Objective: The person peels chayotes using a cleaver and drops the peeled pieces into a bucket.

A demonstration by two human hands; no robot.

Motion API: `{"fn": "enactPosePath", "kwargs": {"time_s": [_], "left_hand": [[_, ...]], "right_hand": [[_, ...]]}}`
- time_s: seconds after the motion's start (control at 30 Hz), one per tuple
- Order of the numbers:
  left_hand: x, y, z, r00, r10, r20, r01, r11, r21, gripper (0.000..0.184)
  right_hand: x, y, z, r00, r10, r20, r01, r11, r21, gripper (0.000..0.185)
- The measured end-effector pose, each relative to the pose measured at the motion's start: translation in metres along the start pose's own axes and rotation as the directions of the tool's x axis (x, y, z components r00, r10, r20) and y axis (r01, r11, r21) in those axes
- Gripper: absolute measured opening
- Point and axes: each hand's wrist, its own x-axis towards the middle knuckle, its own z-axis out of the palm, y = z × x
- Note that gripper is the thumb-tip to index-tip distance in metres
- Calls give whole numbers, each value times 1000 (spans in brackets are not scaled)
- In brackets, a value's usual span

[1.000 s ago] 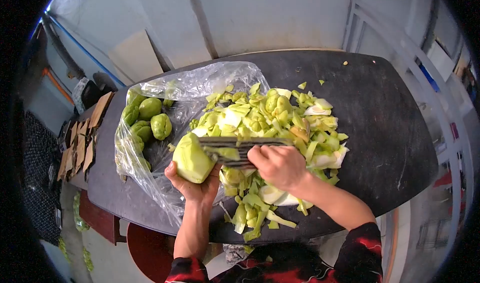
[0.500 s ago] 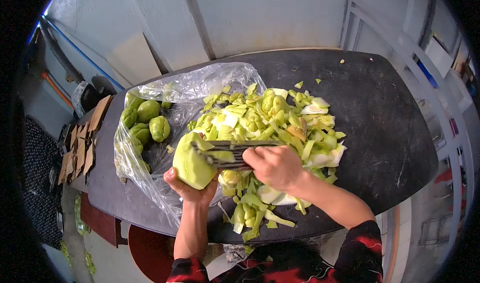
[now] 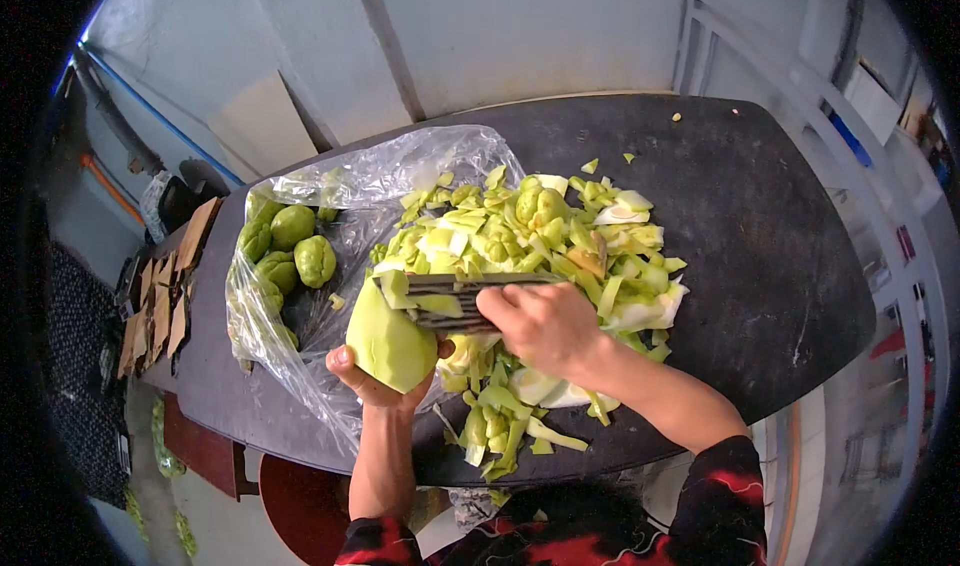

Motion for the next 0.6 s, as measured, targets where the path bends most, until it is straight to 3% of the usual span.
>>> {"fn": "enactPosePath", "kwargs": {"time_s": [0.07, 0.13, 0.2, 0.27, 0.33, 0.4, 0.43, 0.47, 0.53, 0.57, 0.6], "left_hand": [[1, -2, -7, 991, -37, 128, 47, 996, -70, 99], [5, -2, -7, 997, -8, 79, 20, 989, -147, 97], [4, -4, -5, 1000, 20, 3, -19, 973, -230, 95], [4, -2, -1, 972, 69, -225, -113, 975, -191, 93], [3, -4, -9, 972, 55, -227, -115, 959, -258, 87], [1, -5, -8, 961, 79, -266, -106, 991, -86, 81], [1, -7, -11, 957, 45, -286, -94, 982, -162, 76], [2, -9, -14, 957, 46, -286, -96, 982, -163, 76], [4, -13, -14, 990, -12, -138, -39, 933, -358, 75], [6, -15, -10, 965, -19, -260, -55, 960, -274, 74], [5, -14, -6, 965, -19, -261, -56, 960, -276, 74]], "right_hand": [[-1, 9, 5, 976, 188, 113, -185, 982, -33, 18], [0, 9, 1, 969, 206, 137, -206, 978, -20, 18], [0, 3, -5, 994, 100, 46, -101, 995, 22, 9], [-2, -6, -4, 1000, 19, 1, -19, 1000, 7, 8], [-1, -13, -4, 997, -58, -42, 57, 998, -15, 7], [0, -21, -7, 945, -281, -167, 268, 958, -98, 13], [1, -26, -9, 931, -329, -158, 309, 941, -139, 8], [-1, -29, -6, 922, -350, -167, 329, 934, -141, 9], [-3, -33, -4, 916, -378, -137, 348, 916, -201, 9], [-3, -34, -3, 916, -377, -135, 348, 916, -201, 9], [-3, -34, -3, 916, -374, -142, 340, 916, -214, 9]]}}
